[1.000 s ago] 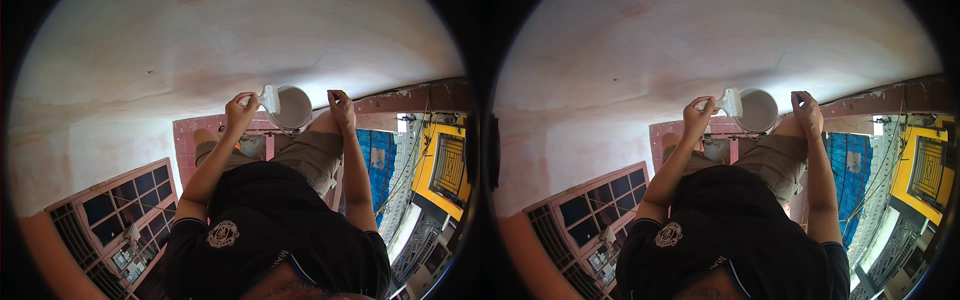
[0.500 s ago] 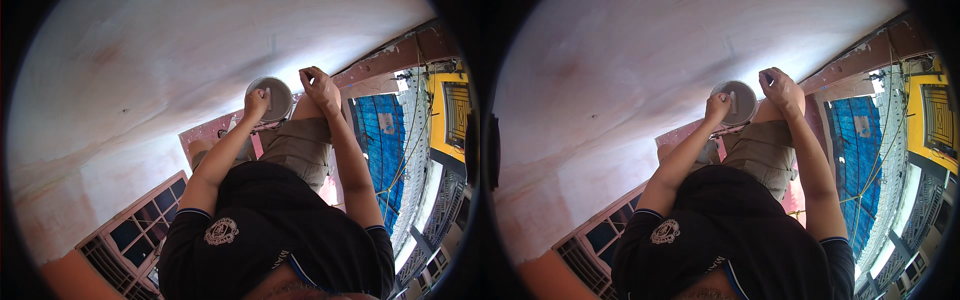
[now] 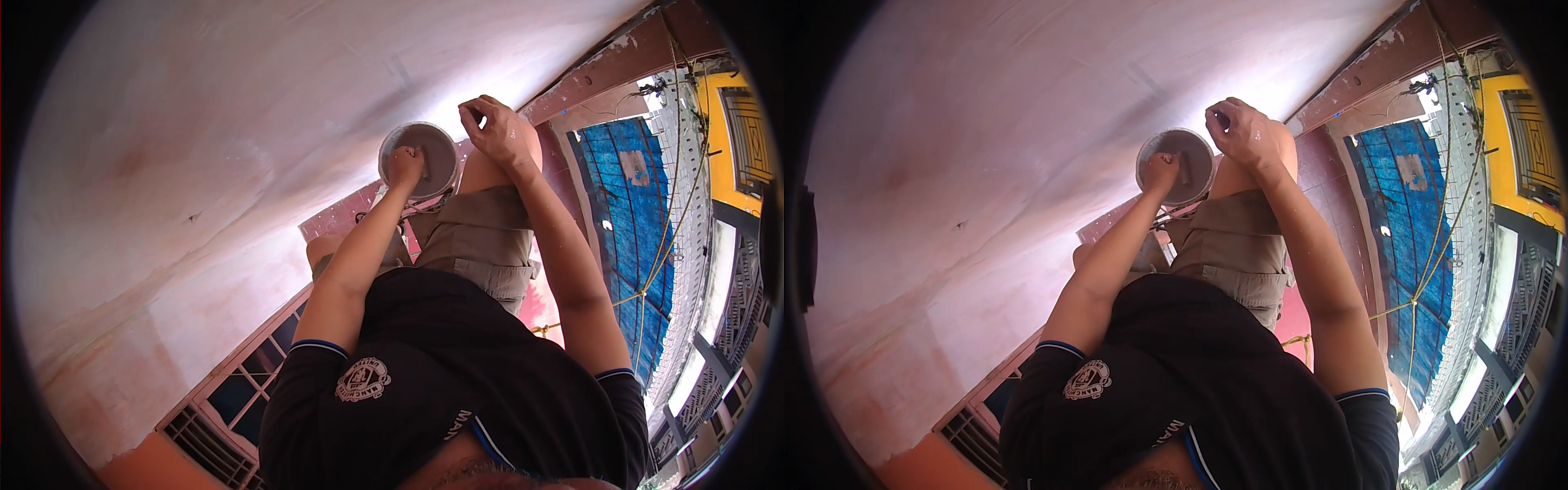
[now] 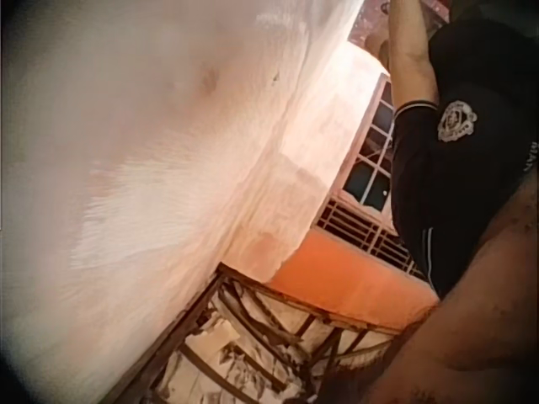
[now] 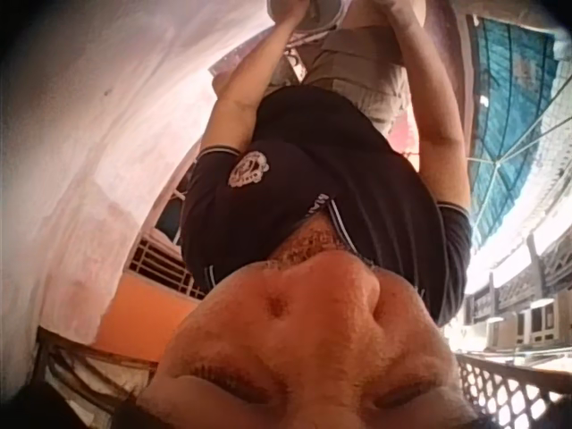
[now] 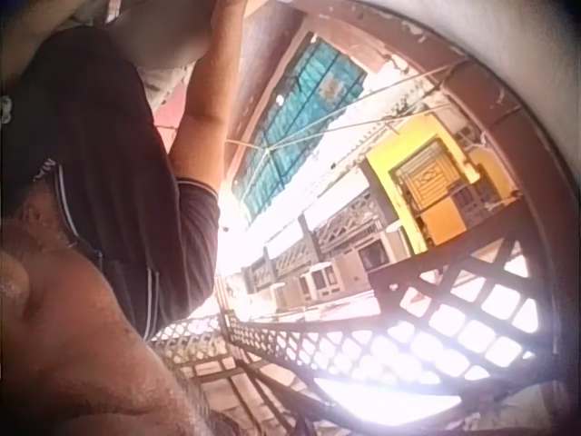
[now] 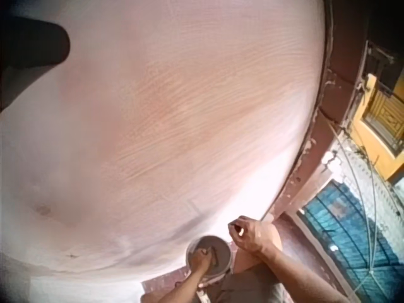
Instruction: The person paints a ceiling using a brush and a bucket of paint, while standing on a ladder.
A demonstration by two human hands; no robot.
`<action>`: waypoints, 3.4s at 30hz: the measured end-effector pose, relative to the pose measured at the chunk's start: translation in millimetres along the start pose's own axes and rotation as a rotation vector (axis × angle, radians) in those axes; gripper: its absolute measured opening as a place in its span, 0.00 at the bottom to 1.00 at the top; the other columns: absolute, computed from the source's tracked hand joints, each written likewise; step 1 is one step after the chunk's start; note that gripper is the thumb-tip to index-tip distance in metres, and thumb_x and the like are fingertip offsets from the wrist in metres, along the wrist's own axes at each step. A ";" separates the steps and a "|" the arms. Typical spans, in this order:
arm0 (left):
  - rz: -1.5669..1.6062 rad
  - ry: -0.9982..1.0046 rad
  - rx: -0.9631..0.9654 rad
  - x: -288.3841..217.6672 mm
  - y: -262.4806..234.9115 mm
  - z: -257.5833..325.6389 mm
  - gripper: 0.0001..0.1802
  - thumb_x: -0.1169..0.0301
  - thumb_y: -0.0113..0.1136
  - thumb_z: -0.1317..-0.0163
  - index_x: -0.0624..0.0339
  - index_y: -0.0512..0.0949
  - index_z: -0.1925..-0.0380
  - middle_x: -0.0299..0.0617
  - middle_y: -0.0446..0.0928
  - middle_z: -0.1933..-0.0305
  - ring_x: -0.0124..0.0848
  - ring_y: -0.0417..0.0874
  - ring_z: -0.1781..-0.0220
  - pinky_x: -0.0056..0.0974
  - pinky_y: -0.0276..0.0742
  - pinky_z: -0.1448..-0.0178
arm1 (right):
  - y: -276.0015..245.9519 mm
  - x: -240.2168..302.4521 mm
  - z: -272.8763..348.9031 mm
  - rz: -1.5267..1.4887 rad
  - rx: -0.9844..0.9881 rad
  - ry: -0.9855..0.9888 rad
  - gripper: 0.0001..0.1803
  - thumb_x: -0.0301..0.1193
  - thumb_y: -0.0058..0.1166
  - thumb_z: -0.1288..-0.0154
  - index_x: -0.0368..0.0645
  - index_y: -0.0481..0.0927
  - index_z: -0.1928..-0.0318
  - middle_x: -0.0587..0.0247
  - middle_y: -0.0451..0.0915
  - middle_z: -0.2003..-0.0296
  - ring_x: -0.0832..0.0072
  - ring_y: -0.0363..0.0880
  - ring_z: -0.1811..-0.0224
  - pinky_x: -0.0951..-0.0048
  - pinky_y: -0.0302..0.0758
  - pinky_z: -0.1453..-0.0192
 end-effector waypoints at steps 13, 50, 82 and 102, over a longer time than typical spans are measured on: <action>0.174 -0.007 -0.012 -1.8 -36.4 26.9 0.17 0.60 0.66 0.35 0.64 0.87 0.58 0.51 0.88 0.66 0.42 0.91 0.60 0.43 0.84 0.54 | 2.8 -2.4 -1.9 0.019 0.018 0.012 0.12 0.37 0.59 0.31 0.43 0.89 0.61 0.56 0.88 0.62 0.58 0.87 0.64 0.61 0.83 0.56; 1.248 -0.413 -0.007 5.1 -48.8 39.4 0.14 0.73 0.63 0.29 0.76 0.77 0.52 0.49 0.81 0.52 0.38 0.87 0.50 0.39 0.93 0.46 | 1.3 11.0 2.4 0.110 0.028 -0.056 0.10 0.33 0.61 0.30 0.39 0.87 0.57 0.52 0.87 0.62 0.60 0.88 0.63 0.65 0.82 0.58; 1.780 0.318 -0.508 232.4 -338.5 212.6 0.19 0.77 0.56 0.26 0.76 0.73 0.38 0.60 0.81 0.41 0.50 0.83 0.37 0.49 0.80 0.27 | 30.5 -19.7 -4.5 0.294 0.230 -0.093 0.12 0.33 0.59 0.28 0.38 0.88 0.54 0.50 0.89 0.61 0.61 0.88 0.62 0.62 0.82 0.54; 1.722 0.482 -0.921 328.6 -450.1 193.3 0.20 0.76 0.61 0.27 0.78 0.73 0.40 0.58 0.80 0.42 0.49 0.84 0.39 0.44 0.82 0.28 | 37.3 -22.9 -3.5 0.381 0.288 -0.129 0.11 0.31 0.59 0.30 0.39 0.89 0.54 0.51 0.89 0.60 0.60 0.89 0.60 0.62 0.83 0.52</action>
Point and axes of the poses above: each hand's wrist, its own z-axis away from the middle knuckle, its own y-axis out of the palm, x = y × z, the point moved 5 cm from there along -z, towards the middle knuckle
